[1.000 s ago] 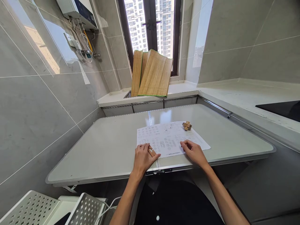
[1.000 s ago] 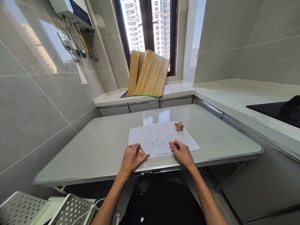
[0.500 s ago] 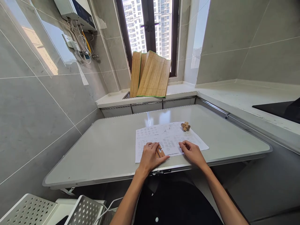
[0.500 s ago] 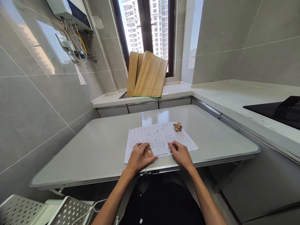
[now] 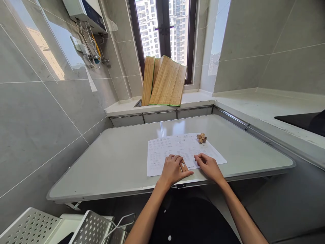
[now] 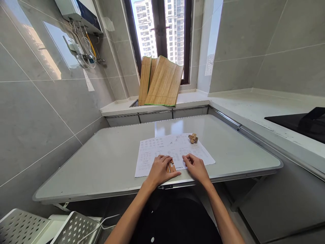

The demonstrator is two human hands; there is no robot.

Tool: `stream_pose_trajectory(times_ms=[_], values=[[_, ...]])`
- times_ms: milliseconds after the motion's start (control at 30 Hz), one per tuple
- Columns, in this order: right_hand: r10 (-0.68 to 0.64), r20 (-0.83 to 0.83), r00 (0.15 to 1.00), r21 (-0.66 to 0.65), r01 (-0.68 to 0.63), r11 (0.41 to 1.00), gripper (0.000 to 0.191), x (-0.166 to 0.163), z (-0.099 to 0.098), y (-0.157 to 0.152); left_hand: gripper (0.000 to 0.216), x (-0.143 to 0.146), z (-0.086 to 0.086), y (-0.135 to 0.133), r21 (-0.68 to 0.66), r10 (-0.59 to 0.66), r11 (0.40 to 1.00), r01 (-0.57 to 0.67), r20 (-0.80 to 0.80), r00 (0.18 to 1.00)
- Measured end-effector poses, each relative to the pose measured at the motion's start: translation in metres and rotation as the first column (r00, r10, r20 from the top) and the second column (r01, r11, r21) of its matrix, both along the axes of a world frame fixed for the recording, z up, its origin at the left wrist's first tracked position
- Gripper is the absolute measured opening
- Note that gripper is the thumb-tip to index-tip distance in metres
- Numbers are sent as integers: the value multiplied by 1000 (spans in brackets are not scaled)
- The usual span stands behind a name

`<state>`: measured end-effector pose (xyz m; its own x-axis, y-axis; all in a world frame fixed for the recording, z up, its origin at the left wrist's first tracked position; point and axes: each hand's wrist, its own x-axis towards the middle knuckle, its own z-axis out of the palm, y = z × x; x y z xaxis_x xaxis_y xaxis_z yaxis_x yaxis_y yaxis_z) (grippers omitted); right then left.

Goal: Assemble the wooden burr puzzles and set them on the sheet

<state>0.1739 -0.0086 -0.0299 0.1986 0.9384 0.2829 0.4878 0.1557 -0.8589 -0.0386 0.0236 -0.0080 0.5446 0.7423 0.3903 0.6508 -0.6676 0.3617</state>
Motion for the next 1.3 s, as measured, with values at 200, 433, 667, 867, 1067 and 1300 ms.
stream_pose_trajectory(times_ms=[200,433,667,867,1067,1300], values=[[2,11,1000,2,-2,1000,59,0,-1,0,69,-1,-3,-1,6,-14,1000,14,0,1000],[30,37,999,-1,-30,1000,56,-2,2,-1,78,-20,3,-9,-34,-36,999,37,36,999],[159,74,984,-17,-158,987,49,-4,7,-4,85,-52,5,-16,-127,-32,991,43,83,996],[280,94,955,-49,-277,960,38,-5,10,-6,80,-59,2,-21,-179,-8,983,32,132,991],[404,155,902,-46,-402,915,39,-4,9,-4,81,-59,4,-26,-213,14,977,20,158,987],[435,223,873,-41,-437,898,47,-3,3,-2,80,-57,1,-31,-185,68,982,-35,178,982]])
